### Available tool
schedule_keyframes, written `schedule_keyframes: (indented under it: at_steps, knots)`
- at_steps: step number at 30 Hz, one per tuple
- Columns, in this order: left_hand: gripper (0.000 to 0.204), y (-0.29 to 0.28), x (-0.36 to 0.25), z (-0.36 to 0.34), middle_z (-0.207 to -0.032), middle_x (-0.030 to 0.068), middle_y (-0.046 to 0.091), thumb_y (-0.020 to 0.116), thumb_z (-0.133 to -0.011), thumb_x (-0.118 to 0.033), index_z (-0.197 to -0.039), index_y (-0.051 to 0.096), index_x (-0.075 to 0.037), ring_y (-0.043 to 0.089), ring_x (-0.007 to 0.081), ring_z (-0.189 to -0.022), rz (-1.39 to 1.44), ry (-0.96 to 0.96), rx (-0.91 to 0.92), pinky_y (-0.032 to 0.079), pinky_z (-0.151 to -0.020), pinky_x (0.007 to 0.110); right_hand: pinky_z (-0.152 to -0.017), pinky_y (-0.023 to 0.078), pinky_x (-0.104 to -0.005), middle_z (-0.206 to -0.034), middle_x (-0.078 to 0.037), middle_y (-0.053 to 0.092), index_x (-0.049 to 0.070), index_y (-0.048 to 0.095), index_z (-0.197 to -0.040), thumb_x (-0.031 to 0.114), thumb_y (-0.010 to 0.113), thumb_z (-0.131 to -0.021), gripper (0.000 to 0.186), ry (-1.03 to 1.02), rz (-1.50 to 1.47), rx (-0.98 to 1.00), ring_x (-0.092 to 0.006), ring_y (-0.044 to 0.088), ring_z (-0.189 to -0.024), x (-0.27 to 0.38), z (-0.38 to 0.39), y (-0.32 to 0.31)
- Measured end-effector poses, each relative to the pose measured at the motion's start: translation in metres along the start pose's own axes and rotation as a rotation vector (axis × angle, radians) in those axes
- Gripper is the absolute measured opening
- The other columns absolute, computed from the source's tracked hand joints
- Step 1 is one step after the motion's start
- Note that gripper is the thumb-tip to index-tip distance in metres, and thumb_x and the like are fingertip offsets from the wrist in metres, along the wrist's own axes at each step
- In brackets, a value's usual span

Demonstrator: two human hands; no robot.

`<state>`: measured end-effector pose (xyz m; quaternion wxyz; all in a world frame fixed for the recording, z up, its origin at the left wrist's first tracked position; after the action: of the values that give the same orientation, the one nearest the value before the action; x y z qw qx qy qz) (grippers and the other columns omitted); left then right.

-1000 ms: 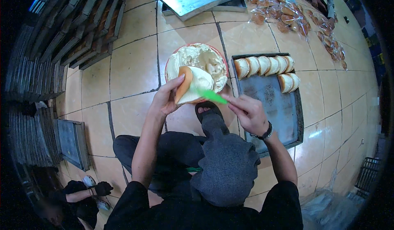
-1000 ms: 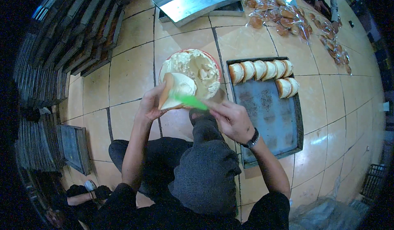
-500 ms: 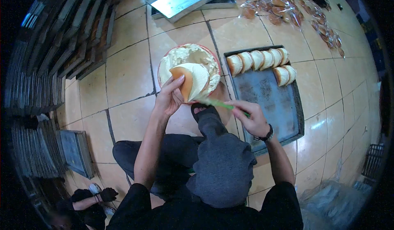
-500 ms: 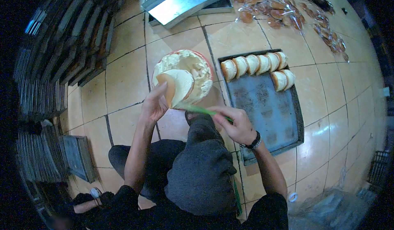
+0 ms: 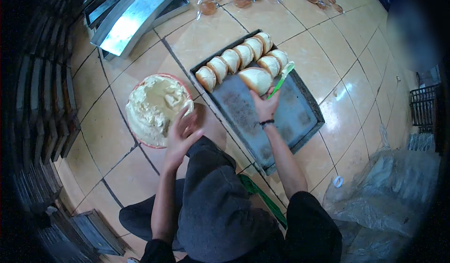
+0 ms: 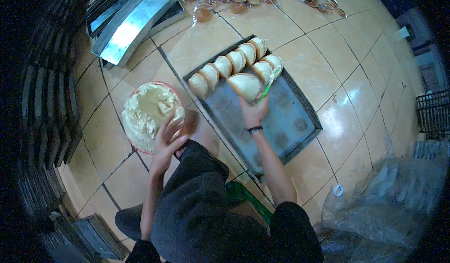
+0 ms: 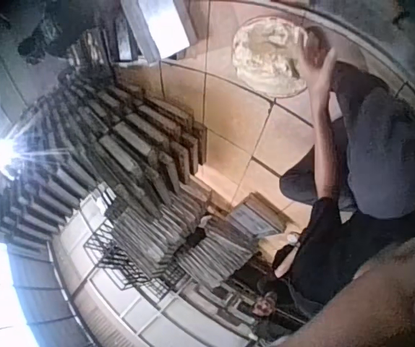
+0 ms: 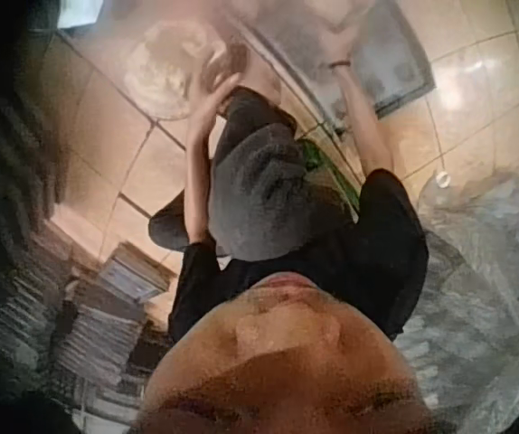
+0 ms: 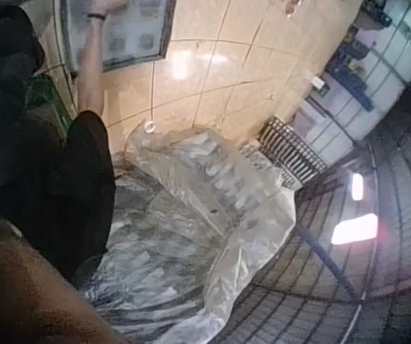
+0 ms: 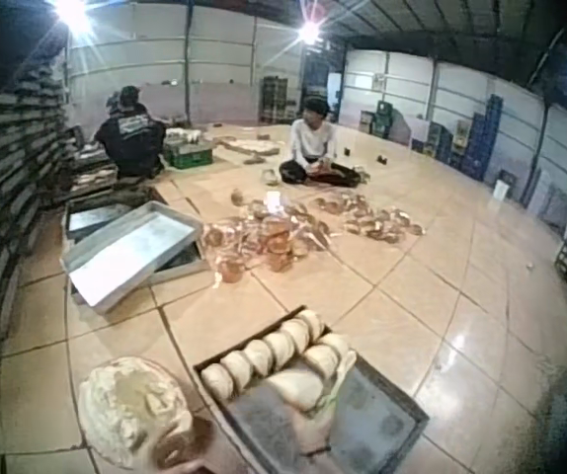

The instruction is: The person spreads a light-colored filling onto bread rolls using a small spatula, then places each filled roll into a baking tray.

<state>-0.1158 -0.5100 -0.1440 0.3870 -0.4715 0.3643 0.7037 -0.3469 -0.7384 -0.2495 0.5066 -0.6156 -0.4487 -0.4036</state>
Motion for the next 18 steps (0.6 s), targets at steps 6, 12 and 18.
schedule_keyframes:
  at_steps: [6, 12, 18]
  knots:
    - [0.064, -0.136, 0.030, 0.126, -0.136, 0.0184, 0.049, 0.066, -0.087, -0.014, -0.144, 0.037, -0.005, 0.051, 0.0291, -0.124, -0.099, -0.094, -0.407, 0.046, -0.099, 0.039, -0.077, 0.048, -0.0397, -0.091, -0.013, 0.055, 0.003, 0.042, -0.100, 0.012, 0.085, -0.064, 0.056, 0.030, 0.334, -0.117, -0.0301, 0.058, -0.085, -0.065, -0.056, 0.014]
    - [0.063, -0.263, 0.013, 0.272, -0.134, 0.0180, 0.050, 0.068, -0.088, -0.018, -0.142, 0.038, -0.005, 0.055, 0.0267, -0.118, 0.037, -0.023, -0.849, 0.047, -0.095, 0.039, -0.106, 0.035, -0.0409, -0.134, -0.024, 0.046, -0.003, 0.040, -0.138, 0.016, 0.083, -0.068, 0.084, -0.068, 0.406, 0.001, -0.0340, 0.046, -0.124, -0.083, -0.069, 0.053]
    - [0.054, -0.414, -0.177, 0.322, -0.125, 0.0096, 0.059, 0.065, -0.088, -0.018, -0.137, 0.046, -0.005, 0.059, 0.0215, -0.111, -0.223, 0.271, -1.169, 0.048, -0.089, 0.038, -0.100, 0.041, -0.0448, -0.113, -0.018, 0.063, -0.005, 0.057, -0.124, 0.038, 0.085, -0.070, 0.074, -0.206, 0.442, 0.000, -0.0328, 0.056, -0.110, -0.124, -0.047, 0.021]
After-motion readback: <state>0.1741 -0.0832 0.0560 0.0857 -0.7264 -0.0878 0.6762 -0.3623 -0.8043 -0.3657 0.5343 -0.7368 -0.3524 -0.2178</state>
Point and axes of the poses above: each hand's wrist, its own z-axis away from the middle knuckle, its own y-axis out of the palm, x = y × z, the point moved 7 cm from there along -z, towards the middle knuckle
